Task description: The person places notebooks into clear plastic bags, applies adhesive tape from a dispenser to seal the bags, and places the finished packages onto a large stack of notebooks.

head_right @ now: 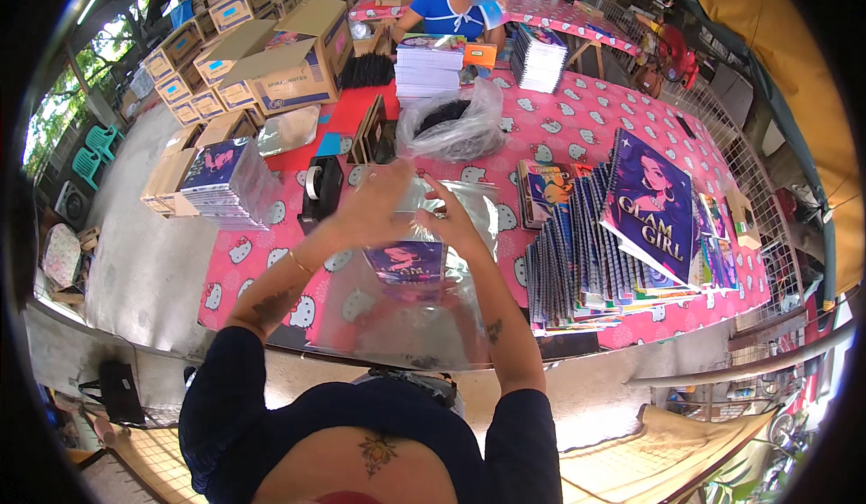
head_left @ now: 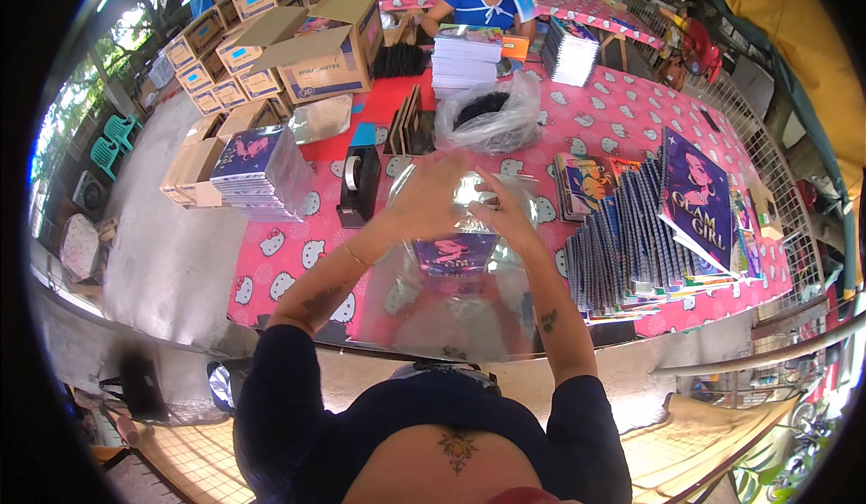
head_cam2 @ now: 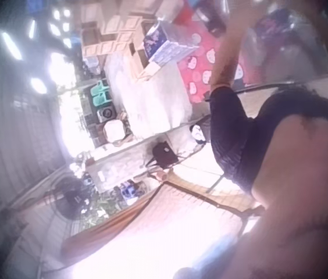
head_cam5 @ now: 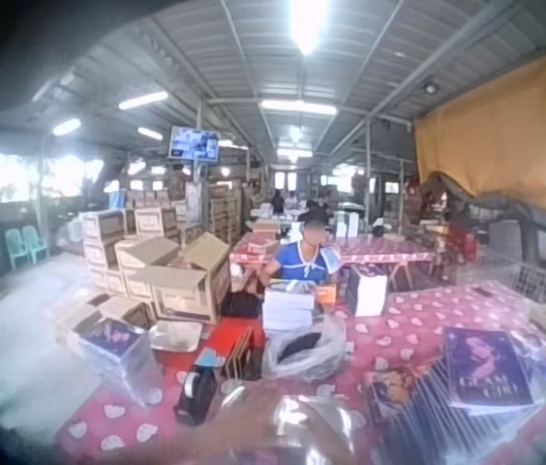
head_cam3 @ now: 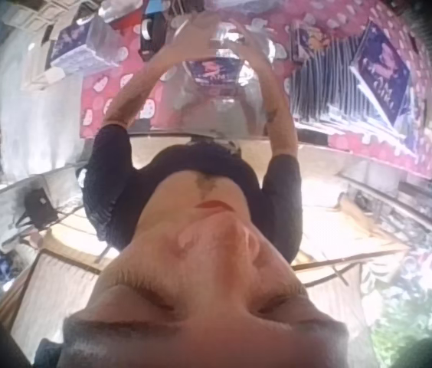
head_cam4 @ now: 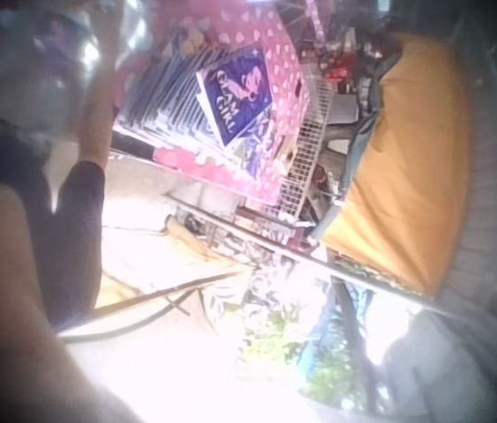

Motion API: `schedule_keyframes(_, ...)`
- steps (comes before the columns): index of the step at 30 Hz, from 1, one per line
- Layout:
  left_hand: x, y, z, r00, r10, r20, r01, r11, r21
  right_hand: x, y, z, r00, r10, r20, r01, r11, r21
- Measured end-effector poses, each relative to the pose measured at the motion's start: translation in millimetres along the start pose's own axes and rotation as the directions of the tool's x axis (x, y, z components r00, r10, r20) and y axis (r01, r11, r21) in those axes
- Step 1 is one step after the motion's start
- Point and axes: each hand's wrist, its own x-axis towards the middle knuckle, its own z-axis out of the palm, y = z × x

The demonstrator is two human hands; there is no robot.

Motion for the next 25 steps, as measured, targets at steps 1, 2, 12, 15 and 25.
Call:
schedule_keyframes(1, -20, 16, 6, 0.995, 0.091, 0.044, -0.097, 0.986, 0.139, -1, -3, 2, 1.000, 0.003, 0.005, -0.003, 1.000, 0.028)
schedule_keyframes(2, -18, 16, 7, 0.986, 0.104, 0.128, -0.127, 0.974, 0.185, -2, -6, 4, 0.982, -0.164, -0.097, 0.151, 0.980, -0.126)
schedule_keyframes(12, -6, 14, -4, 0.928, -0.302, 0.216, 0.355, 0.892, -0.280, -100, 91, 117, 0.891, 0.101, 0.443, -0.454, 0.194, 0.869)
schedule_keyframes(15, -70, 7, -23, 0.820, -0.517, 0.247, 0.534, 0.535, -0.654, -81, 92, 94, 0.991, 0.130, -0.009, -0.005, 0.109, 0.994)
schedule_keyframes(25, -126, -43, 17, 0.833, -0.380, 0.403, 0.549, 0.473, -0.689, -55, 45, 12, 0.989, 0.000, 0.150, -0.002, 1.000, 0.009)
